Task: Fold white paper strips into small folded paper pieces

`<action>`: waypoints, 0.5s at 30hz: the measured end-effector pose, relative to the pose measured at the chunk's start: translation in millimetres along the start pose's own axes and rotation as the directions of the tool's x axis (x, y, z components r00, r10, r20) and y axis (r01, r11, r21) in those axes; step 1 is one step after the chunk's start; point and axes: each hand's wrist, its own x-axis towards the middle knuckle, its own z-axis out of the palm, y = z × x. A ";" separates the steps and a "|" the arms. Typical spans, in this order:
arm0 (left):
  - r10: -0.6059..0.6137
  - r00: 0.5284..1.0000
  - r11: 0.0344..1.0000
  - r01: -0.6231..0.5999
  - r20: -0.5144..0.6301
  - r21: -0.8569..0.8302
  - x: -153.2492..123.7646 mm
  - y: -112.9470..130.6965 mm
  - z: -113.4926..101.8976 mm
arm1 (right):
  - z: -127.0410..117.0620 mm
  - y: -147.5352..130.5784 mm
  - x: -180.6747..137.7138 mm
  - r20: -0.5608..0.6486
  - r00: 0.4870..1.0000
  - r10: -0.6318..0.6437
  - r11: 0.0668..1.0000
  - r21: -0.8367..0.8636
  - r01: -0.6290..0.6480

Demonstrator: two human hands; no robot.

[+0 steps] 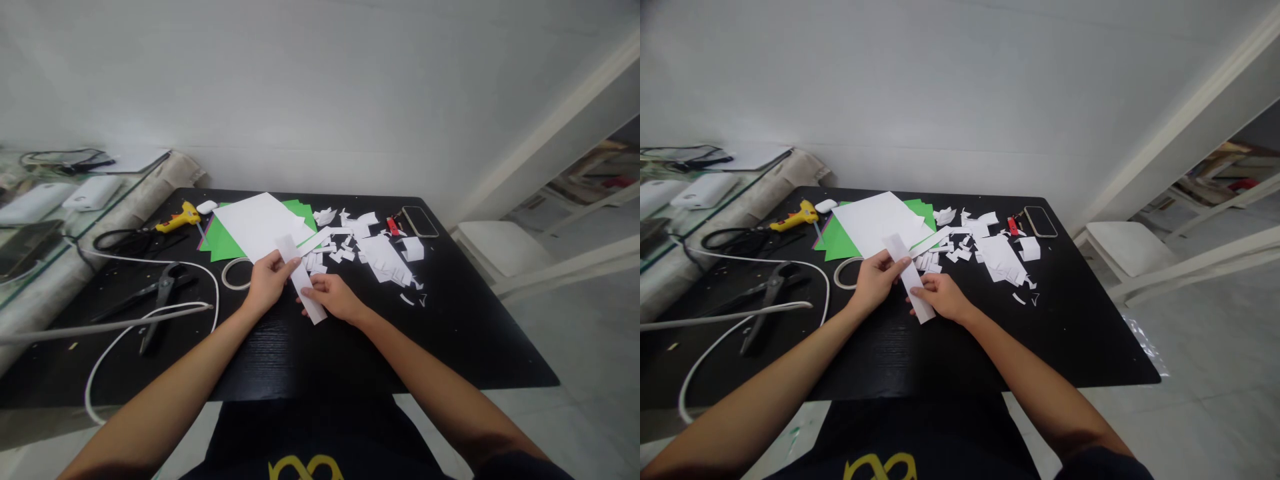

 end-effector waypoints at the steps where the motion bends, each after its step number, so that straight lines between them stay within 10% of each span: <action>1: 0.000 1.000 1.000 0.000 0.001 0.001 0.0 0.2 0.1 | 0.1 0.0 0.0 0.001 1.000 0.001 1.000 0.001 -0.001; 15: 0.004 1.000 1.000 -0.004 0.017 0.028 0.4 -0.4 -0.6 | 0.9 -0.8 -0.5 -0.005 1.000 0.004 1.000 0.003 -0.004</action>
